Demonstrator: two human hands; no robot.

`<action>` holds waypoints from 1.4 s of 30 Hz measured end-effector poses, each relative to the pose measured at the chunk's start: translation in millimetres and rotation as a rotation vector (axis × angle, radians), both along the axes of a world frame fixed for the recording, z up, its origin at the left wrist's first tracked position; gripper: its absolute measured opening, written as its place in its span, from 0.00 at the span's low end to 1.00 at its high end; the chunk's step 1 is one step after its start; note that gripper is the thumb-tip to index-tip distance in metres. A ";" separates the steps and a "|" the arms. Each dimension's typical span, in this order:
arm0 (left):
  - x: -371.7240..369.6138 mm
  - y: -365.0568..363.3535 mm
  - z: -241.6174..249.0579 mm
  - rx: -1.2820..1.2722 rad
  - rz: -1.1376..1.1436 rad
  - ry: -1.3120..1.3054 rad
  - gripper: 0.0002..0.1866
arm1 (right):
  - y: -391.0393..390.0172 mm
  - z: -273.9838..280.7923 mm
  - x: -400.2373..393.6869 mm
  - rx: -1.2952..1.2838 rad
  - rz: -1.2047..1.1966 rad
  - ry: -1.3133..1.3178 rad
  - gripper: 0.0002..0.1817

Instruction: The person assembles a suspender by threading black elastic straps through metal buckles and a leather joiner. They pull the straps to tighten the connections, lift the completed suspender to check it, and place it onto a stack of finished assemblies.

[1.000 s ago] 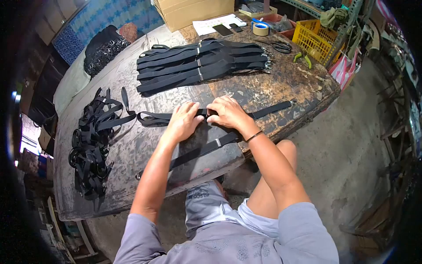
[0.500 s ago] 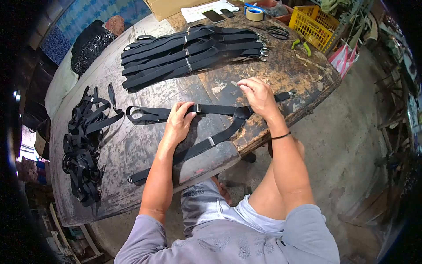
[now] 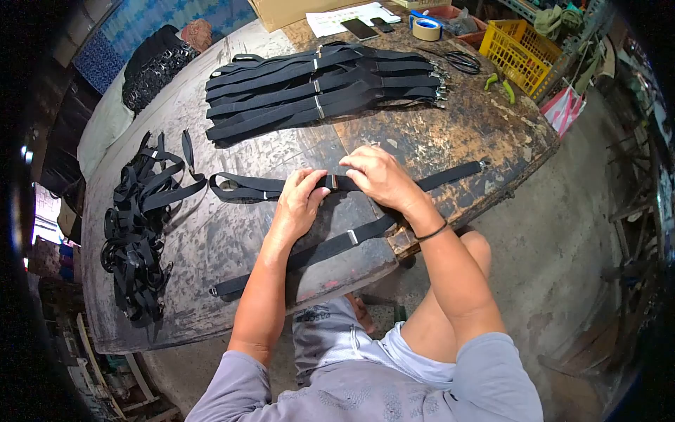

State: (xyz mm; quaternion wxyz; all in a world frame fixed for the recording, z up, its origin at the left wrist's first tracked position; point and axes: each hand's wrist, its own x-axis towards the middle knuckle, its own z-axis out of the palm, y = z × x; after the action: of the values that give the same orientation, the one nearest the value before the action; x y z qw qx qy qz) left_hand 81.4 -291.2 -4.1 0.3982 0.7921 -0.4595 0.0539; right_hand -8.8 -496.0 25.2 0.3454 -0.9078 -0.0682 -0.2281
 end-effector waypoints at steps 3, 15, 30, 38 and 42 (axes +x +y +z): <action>1.6 0.4 -1.4 0.025 -0.006 -0.038 0.17 | -4.5 -6.7 2.7 0.043 -0.032 0.005 0.10; 4.1 -3.1 -1.8 0.019 -0.044 -0.161 0.19 | -52.3 -3.3 -10.8 0.649 -0.294 -0.110 0.11; 6.1 3.3 2.1 0.020 -0.076 -0.021 0.16 | 26.2 -28.3 12.0 -0.146 -0.042 -0.045 0.15; 2.8 4.1 4.3 0.026 -0.061 0.000 0.16 | 23.1 -23.4 7.5 -0.113 -0.043 -0.008 0.15; 3.3 3.6 3.5 0.030 -0.073 -0.001 0.15 | 20.5 -20.5 4.3 -0.084 -0.035 0.014 0.15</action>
State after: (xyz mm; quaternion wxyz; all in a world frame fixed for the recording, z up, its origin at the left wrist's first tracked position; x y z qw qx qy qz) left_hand 84.7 -287.6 -0.7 0.3875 0.7807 -0.4890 0.0329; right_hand -4.5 -475.6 4.7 0.3032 -0.9241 -0.0597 -0.2247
